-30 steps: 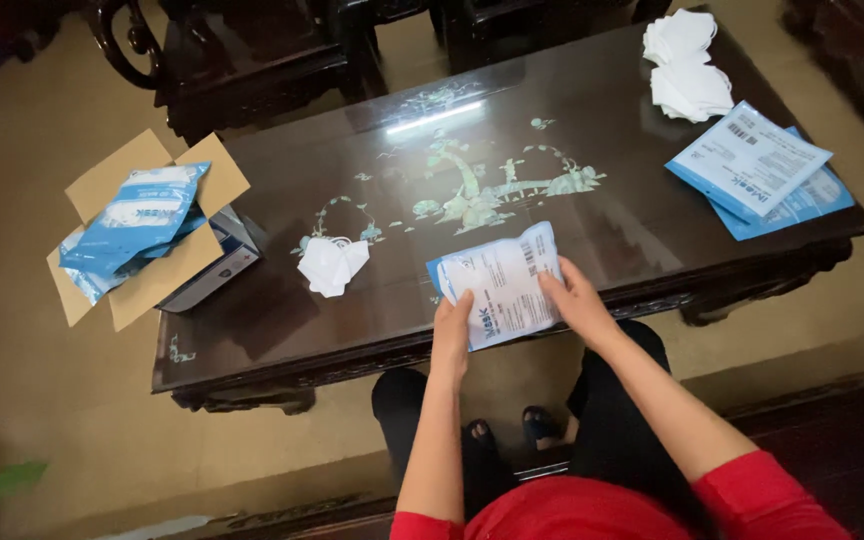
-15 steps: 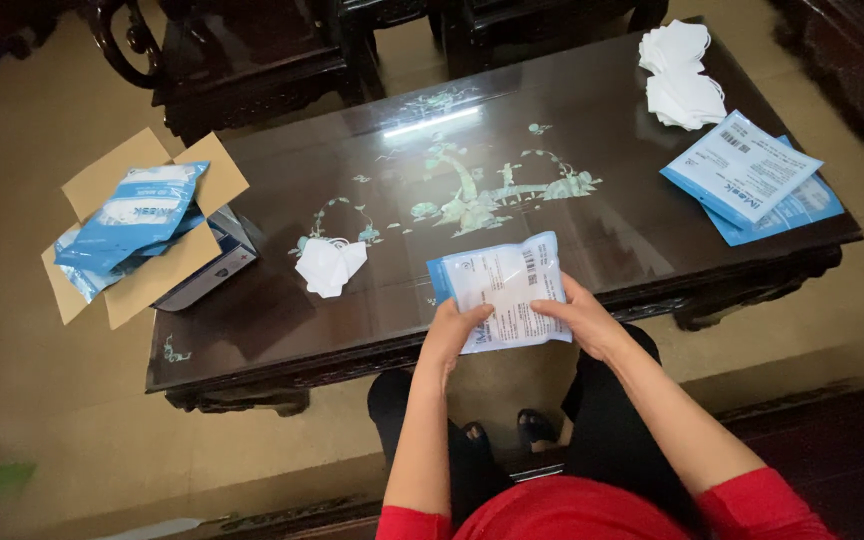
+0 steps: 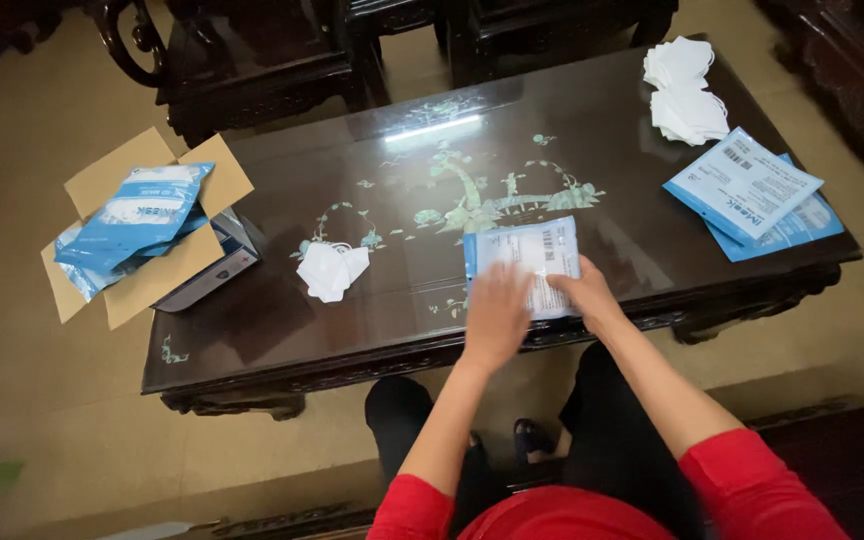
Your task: Packaging face masks into shipping envelopes
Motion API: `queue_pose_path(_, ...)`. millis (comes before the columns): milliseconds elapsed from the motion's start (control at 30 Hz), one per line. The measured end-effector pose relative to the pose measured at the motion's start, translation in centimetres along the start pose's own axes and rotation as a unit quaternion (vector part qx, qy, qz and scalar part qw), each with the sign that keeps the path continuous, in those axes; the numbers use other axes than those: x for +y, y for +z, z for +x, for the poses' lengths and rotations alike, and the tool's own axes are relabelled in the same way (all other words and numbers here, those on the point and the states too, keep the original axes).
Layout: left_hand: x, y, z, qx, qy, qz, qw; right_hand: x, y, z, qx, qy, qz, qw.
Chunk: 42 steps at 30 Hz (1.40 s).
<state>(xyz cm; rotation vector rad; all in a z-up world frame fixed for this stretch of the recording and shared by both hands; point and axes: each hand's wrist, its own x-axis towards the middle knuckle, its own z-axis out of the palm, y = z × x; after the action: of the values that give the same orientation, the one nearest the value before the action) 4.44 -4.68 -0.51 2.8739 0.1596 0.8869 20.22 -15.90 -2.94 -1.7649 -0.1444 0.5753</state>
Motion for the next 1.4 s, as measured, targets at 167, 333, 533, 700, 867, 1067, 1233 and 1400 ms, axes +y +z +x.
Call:
queue_pose_path(167,0.3,2.5,-1.7,-0.255,-0.028,-0.057,0.965,-1.9,0.4,-1.4,0.004,-0.079,-0.194,0.978)
queue_pose_path(333,-0.4,3.1,-0.6,-0.286,-0.033,-0.031,0.957,-3.8,1.3,-4.7,0.072,-0.309,-0.403,0.858)
queue_pose_path(533,-1.1,3.4,-0.4,-0.306,-0.085,-0.119,0.941,0.5,2.2,-3.6,-0.05,-0.32,-0.41,0.853)
queue_pose_path(700,-1.4,3.7,-1.5,-0.269,-0.048,-0.092,0.957,3.4,1.0,-2.6,-0.059,-0.429,-0.435,0.79)
queue_pose_path(867,-1.1,4.2,-1.9,-0.248,-0.056,-0.09,0.963,3.4,0.7,-3.1,-0.062,-0.441,-0.43,0.785)
queue_pose_path(1067,-7.4,5.4,-3.7,0.075,-0.288,-0.382,0.875,3.7,0.3,-2.6,-0.06,-0.439,-0.467,0.765)
queue_pose_path(1233,-17.4,1.6,-8.5,0.177,-0.346,-0.033,0.921,3.6,0.7,-3.4,-0.037,-0.442,-0.505,0.741)
queue_pose_path(1400,-23.1,-3.5,-10.8,0.164,-0.368,0.138,0.905,4.1,0.9,-3.2,-0.02,-0.452,-0.524,0.721)
